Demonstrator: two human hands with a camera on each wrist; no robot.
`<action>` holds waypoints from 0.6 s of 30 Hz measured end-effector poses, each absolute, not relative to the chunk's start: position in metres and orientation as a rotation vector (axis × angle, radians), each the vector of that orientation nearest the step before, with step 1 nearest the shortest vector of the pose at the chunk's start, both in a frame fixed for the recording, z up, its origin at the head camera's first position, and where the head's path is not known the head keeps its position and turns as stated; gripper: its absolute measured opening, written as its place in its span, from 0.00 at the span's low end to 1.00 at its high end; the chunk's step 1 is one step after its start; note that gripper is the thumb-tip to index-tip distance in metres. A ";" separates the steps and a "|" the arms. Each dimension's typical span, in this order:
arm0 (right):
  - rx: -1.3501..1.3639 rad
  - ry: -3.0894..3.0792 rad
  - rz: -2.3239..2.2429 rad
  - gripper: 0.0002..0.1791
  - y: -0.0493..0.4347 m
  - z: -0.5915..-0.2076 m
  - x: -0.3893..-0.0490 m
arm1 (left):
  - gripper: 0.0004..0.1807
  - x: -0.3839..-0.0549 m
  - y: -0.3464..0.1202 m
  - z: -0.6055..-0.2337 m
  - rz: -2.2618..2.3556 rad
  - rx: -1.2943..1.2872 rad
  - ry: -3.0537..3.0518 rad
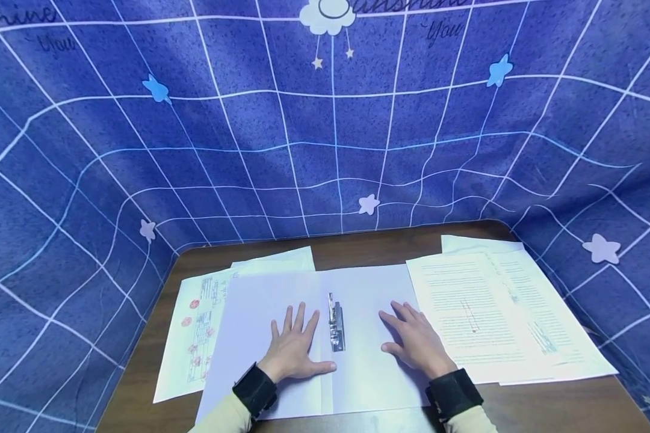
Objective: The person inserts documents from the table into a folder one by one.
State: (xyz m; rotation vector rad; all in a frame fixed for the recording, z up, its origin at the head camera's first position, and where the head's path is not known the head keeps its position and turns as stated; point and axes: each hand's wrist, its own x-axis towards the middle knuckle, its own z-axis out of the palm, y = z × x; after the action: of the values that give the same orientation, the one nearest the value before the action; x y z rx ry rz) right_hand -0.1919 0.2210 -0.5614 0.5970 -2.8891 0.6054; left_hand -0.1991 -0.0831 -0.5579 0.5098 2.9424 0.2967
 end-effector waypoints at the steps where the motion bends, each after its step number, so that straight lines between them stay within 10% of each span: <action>1: 0.597 -2.890 0.605 0.38 0.221 -0.562 -0.192 | 0.68 -0.198 -0.083 -0.558 0.297 0.511 2.946; 18: 0.588 -2.894 0.598 0.39 0.219 -0.561 -0.194 | 0.70 -0.199 -0.079 -0.562 0.219 0.507 2.934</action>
State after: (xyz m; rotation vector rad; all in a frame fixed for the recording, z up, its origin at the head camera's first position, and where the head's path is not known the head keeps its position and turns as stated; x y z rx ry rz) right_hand -0.1940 0.2193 -0.5610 0.5881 -2.8938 0.5985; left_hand -0.1988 -0.0794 -0.5615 0.5068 2.9337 0.2192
